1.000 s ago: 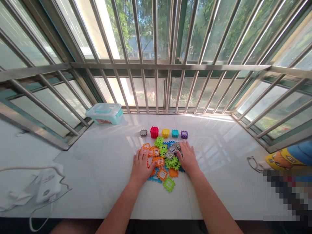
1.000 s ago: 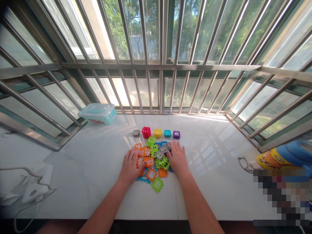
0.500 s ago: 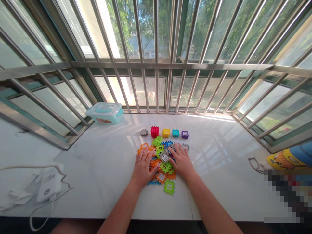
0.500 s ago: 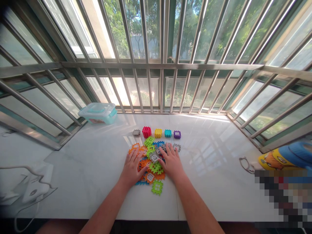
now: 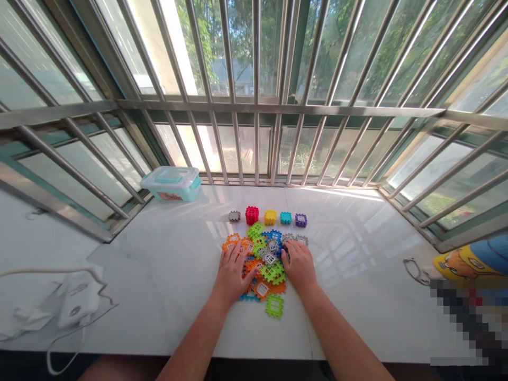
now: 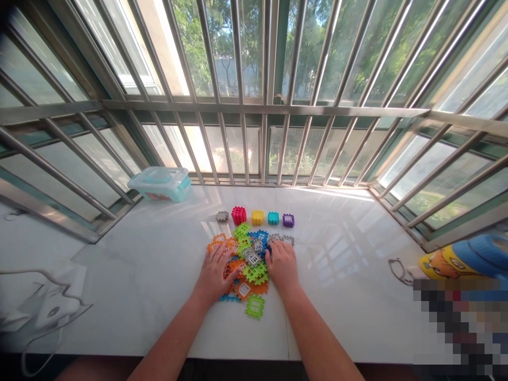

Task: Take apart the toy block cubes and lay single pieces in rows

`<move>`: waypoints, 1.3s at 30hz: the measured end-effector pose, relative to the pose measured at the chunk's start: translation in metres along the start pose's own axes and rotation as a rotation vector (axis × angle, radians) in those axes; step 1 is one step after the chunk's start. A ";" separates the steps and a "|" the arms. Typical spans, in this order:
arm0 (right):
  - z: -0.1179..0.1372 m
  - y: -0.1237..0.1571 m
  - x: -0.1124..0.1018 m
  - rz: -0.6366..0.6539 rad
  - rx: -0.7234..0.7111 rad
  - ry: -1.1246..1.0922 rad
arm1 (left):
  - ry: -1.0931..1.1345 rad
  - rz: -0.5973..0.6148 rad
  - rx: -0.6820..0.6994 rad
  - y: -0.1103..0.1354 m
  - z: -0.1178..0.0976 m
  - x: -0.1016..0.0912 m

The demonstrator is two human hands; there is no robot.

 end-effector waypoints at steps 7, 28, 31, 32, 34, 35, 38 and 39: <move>-0.011 0.000 -0.002 -0.107 0.102 -0.057 | -0.002 -0.003 -0.002 -0.001 0.000 -0.001; 0.000 -0.004 -0.010 -0.086 -0.033 -0.142 | -0.005 0.009 -0.017 -0.001 0.000 -0.001; 0.002 -0.005 -0.005 0.010 -0.074 -0.122 | -0.001 0.005 -0.015 -0.001 0.000 -0.002; 0.002 -0.005 -0.003 0.020 -0.078 -0.118 | 0.002 0.003 -0.012 -0.001 0.000 -0.003; 0.002 -0.006 -0.002 0.018 -0.078 -0.113 | 0.008 0.003 -0.010 -0.002 0.000 -0.003; 0.002 -0.005 -0.002 0.014 -0.077 -0.112 | 0.011 0.002 -0.012 -0.002 0.000 -0.003; 0.003 -0.004 -0.004 -0.008 -0.061 -0.111 | 0.028 -0.007 -0.027 -0.002 0.000 -0.002; 0.004 -0.003 -0.006 -0.021 -0.055 -0.112 | 0.037 -0.013 -0.031 -0.001 0.000 -0.002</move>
Point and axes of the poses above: each hand's wrist, its own y-axis away from the middle knuckle, its own x-axis out of the palm, z = x × y, the point moved 3 cm from there along -y, towards the middle knuckle, and after that the axes turned 7 degrees about -y, right-handed, at the moved point
